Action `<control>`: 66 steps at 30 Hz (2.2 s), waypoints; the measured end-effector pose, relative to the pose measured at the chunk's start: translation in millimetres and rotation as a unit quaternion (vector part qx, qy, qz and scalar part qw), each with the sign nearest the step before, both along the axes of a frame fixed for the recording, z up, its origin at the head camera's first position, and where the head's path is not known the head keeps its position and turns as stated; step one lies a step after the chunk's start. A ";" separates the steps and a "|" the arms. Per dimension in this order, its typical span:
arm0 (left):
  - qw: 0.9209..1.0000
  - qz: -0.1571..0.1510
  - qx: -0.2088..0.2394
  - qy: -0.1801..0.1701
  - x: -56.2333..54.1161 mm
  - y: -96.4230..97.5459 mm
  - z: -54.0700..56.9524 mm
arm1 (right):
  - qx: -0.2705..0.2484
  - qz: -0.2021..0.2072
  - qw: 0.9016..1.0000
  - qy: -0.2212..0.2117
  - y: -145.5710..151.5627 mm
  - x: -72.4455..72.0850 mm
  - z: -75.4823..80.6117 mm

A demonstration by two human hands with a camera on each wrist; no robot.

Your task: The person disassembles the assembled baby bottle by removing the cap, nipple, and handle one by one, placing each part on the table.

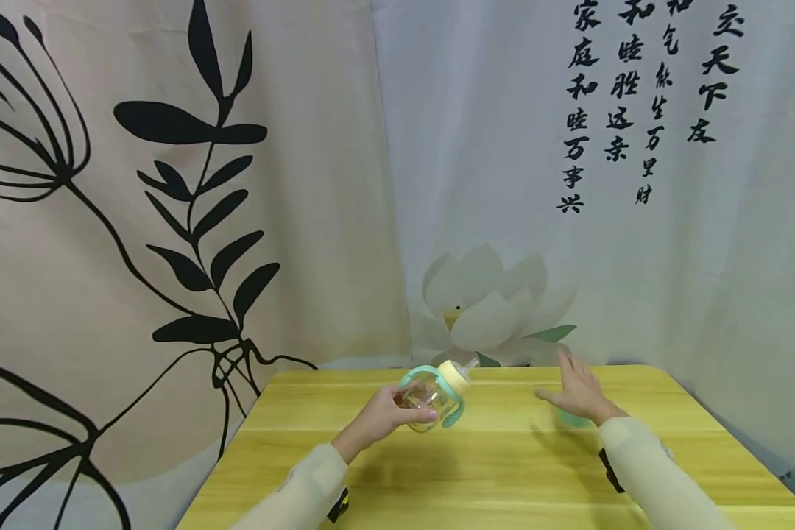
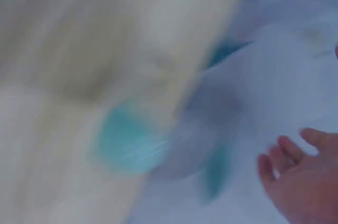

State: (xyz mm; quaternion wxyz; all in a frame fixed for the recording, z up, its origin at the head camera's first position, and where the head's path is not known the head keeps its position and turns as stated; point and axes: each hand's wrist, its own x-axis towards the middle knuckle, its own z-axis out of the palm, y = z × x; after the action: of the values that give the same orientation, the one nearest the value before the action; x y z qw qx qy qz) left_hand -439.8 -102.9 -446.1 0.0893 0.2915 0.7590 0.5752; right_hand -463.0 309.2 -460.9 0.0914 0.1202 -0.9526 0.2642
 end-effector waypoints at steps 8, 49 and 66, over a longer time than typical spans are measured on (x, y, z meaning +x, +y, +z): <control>0.999 0.018 -0.026 0.010 -4.8 4.5 -5.6 | -0.192 0.052 0.969 -0.150 -99.6 27.0 120.9; 0.998 -0.003 -0.047 0.049 9.9 11.7 20.3 | -0.194 0.215 0.951 -0.108 -126.3 58.2 97.1; 0.998 -0.045 -0.033 0.007 12.3 15.6 21.0 | -0.005 0.310 0.935 0.169 -112.5 71.5 88.0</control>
State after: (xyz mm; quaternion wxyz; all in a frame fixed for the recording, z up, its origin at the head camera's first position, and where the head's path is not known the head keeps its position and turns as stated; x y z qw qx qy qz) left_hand -427.5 -87.3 -425.0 0.1195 0.3265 0.7643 0.5432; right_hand -391.5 196.8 -372.9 0.1652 0.4525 -0.8370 0.2595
